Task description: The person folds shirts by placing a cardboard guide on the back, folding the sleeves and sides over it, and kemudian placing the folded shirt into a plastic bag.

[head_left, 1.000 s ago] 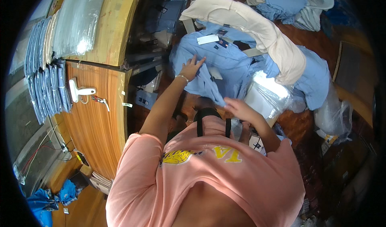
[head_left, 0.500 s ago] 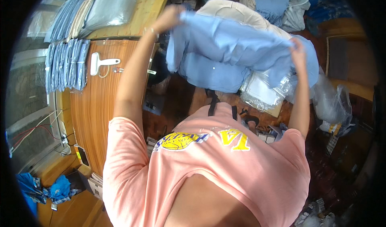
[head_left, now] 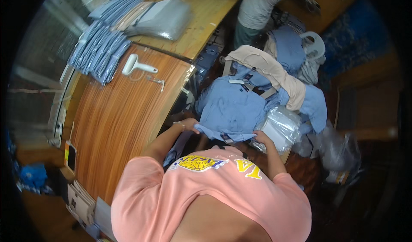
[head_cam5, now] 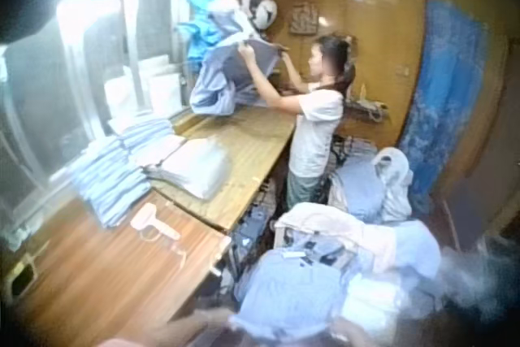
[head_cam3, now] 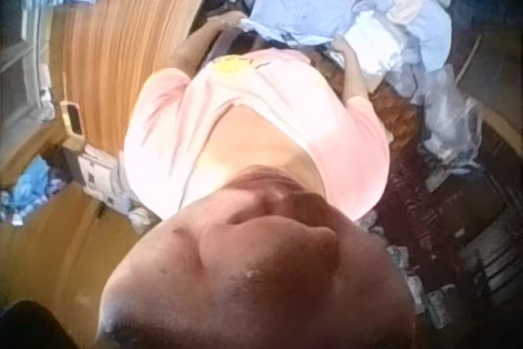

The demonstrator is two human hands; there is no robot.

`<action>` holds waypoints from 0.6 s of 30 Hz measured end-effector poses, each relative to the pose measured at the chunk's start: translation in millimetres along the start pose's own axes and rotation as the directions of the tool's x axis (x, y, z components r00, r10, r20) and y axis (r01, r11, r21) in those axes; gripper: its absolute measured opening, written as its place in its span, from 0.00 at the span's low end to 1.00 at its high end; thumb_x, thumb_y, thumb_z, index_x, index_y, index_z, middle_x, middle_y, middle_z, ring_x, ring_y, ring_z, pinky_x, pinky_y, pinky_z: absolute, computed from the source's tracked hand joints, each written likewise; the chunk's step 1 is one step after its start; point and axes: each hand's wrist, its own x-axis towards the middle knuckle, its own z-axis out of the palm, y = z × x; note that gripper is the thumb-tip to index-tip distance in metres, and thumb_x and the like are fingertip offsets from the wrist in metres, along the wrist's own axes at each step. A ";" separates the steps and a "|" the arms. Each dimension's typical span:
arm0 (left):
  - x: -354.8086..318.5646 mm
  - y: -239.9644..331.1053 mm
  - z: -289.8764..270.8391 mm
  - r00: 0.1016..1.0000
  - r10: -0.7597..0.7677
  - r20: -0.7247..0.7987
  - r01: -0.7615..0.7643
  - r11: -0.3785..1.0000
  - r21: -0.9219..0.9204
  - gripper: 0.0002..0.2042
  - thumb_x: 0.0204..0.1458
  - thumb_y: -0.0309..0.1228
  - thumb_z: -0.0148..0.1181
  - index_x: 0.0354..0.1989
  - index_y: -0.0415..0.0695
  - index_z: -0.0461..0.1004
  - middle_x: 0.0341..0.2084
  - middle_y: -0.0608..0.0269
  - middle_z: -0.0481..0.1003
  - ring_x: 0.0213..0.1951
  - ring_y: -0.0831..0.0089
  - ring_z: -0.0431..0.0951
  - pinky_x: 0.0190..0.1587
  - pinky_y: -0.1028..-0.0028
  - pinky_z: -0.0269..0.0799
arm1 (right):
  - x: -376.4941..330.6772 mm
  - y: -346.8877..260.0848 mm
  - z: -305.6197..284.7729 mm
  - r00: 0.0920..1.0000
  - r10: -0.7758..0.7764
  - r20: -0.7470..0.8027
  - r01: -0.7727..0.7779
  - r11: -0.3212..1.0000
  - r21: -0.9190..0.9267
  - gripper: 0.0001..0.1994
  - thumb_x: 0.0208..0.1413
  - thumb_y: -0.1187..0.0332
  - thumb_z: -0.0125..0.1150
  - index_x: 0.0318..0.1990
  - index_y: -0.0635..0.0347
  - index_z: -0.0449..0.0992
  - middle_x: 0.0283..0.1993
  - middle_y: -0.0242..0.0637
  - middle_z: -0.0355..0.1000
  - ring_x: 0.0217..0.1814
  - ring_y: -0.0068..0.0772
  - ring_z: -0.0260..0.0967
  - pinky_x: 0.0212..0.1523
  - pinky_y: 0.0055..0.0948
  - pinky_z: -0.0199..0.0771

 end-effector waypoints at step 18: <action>-474.6 233.0 -54.2 0.519 -0.001 -0.855 -0.432 0.863 -0.263 0.14 0.30 0.29 0.72 0.28 0.38 0.78 0.21 0.64 0.76 0.23 0.77 0.73 0.27 0.77 0.68 | -31.4 -423.0 -228.2 0.179 -0.945 0.273 0.840 0.291 0.458 0.12 0.37 0.67 0.68 0.22 0.63 0.70 0.23 0.33 0.68 0.23 0.23 0.62 0.23 0.22 0.58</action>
